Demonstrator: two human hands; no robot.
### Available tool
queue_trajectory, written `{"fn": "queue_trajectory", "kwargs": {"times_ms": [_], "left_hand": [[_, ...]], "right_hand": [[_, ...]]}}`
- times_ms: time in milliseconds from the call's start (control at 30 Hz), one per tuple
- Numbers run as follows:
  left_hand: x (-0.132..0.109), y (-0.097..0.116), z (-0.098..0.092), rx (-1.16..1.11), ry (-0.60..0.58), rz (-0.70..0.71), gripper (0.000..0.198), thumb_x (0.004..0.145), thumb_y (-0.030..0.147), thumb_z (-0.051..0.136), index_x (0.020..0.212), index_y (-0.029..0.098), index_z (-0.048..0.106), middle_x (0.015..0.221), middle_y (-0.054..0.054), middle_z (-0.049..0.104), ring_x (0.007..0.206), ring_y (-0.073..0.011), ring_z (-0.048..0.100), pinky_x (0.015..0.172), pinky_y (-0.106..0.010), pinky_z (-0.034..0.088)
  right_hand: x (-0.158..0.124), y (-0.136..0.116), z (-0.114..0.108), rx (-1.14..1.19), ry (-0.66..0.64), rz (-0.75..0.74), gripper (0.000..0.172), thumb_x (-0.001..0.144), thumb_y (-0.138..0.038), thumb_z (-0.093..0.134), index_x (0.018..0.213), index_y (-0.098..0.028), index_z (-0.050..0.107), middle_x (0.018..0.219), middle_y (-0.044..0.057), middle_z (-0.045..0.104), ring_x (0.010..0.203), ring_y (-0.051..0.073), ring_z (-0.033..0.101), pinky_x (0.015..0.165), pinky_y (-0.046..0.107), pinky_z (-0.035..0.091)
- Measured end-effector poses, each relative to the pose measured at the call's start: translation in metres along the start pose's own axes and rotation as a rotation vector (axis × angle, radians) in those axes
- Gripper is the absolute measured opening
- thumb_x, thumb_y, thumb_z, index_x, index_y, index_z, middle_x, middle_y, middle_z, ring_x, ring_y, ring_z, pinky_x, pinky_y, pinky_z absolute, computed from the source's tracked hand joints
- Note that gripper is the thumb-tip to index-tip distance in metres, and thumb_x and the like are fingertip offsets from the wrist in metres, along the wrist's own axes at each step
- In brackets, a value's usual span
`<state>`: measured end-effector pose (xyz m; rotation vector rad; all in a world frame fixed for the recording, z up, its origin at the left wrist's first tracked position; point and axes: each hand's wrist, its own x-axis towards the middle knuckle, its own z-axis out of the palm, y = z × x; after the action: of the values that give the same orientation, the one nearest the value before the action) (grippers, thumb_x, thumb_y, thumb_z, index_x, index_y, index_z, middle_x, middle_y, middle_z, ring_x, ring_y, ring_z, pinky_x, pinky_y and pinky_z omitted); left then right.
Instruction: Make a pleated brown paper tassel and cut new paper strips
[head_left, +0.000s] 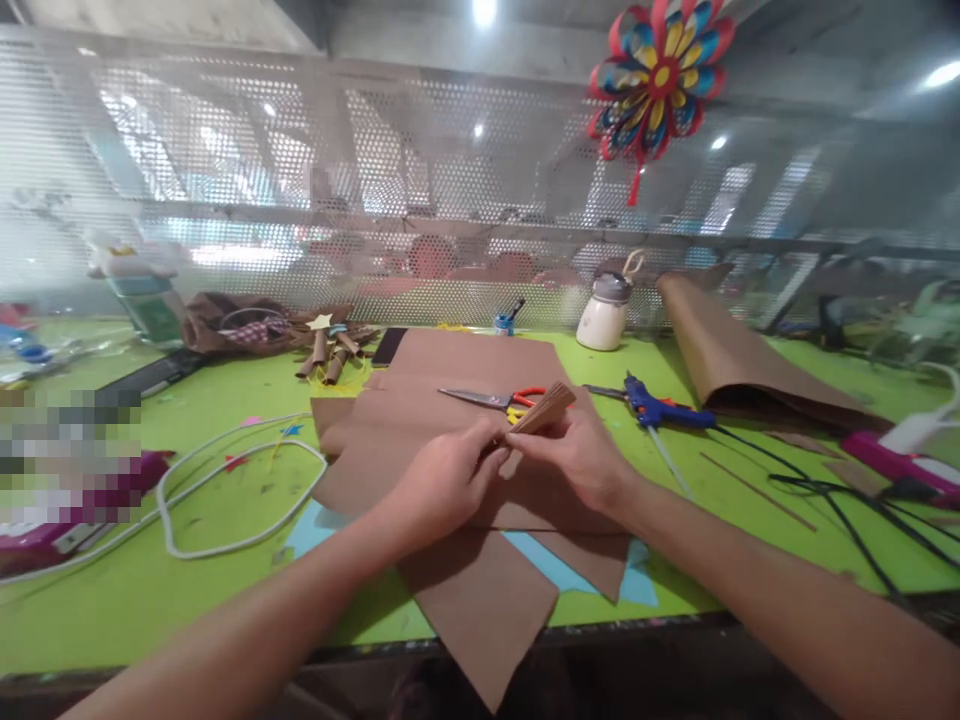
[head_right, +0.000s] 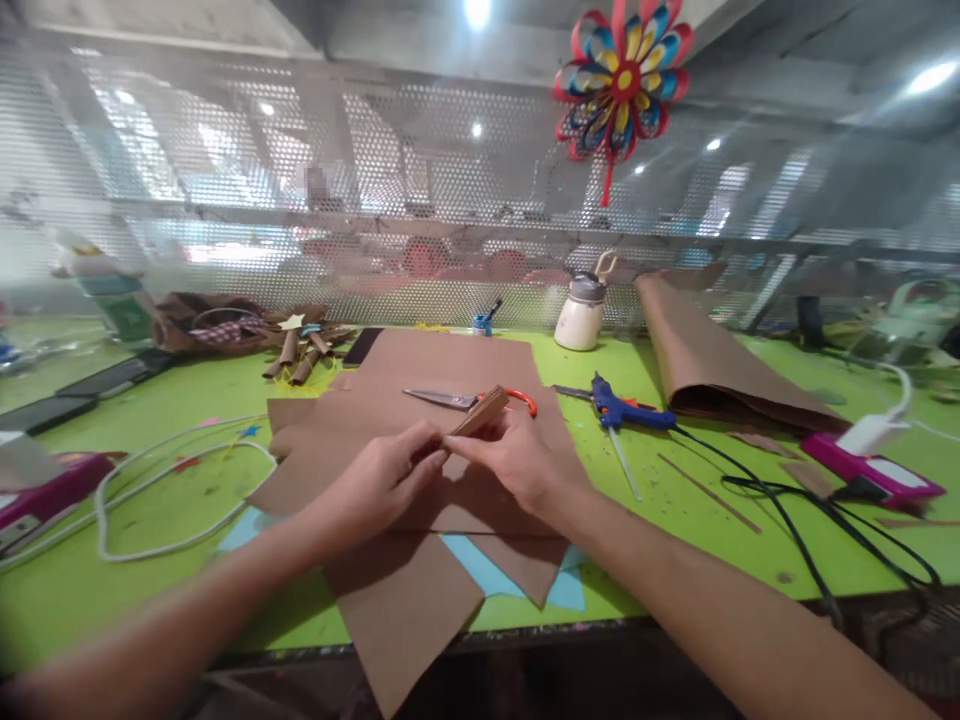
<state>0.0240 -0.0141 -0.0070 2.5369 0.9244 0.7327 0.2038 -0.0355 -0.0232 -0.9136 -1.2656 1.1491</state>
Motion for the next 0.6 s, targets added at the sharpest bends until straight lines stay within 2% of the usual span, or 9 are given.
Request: {"fn": "queue_trajectory", "kwargs": {"times_ms": [233,333,467,600], "left_hand": [[0.005,-0.001,-0.003,-0.113,0.029,0.026,0.017,0.088,0.027,0.048,0.077,0.017,0.057,0.069,0.000,0.058,0.064,-0.0123,0.052,0.061,-0.022,0.037],[0.005,0.001,-0.007,-0.168,-0.004,0.058,0.018,0.088,0.026,0.048,0.078,0.016,0.059,0.068,0.001,0.056,0.063,-0.0112,0.049,0.061,-0.022,0.036],[0.003,0.003,-0.010,-0.151,-0.026,0.061,0.018,0.088,0.026,0.048,0.075,0.017,0.055,0.066,0.003,0.052,0.061,-0.0102,0.045,0.058,-0.021,0.034],[0.002,0.003,-0.009,-0.110,0.011,0.035,0.019,0.086,0.026,0.050,0.069,0.017,0.052,0.062,0.004,0.049,0.058,-0.0096,0.043,0.056,-0.021,0.031]], "right_hand": [[-0.003,-0.010,0.003,0.001,-0.006,-0.002,0.020,0.060,-0.030,0.081,0.073,-0.018,0.072,0.074,0.001,0.071,0.074,0.016,0.064,0.076,0.031,0.050],[-0.005,-0.011,0.000,-0.019,0.004,-0.039,0.017,0.062,-0.030,0.081,0.073,-0.019,0.074,0.075,0.001,0.072,0.074,0.017,0.065,0.077,0.033,0.050],[-0.006,-0.013,-0.005,-0.009,0.058,-0.073,0.014,0.063,-0.028,0.080,0.073,-0.020,0.075,0.075,0.001,0.071,0.076,0.017,0.063,0.081,0.034,0.048],[-0.005,-0.022,-0.009,0.010,0.102,-0.094,0.011,0.065,-0.026,0.079,0.072,-0.019,0.075,0.078,0.002,0.069,0.080,0.017,0.061,0.081,0.033,0.048]]}}
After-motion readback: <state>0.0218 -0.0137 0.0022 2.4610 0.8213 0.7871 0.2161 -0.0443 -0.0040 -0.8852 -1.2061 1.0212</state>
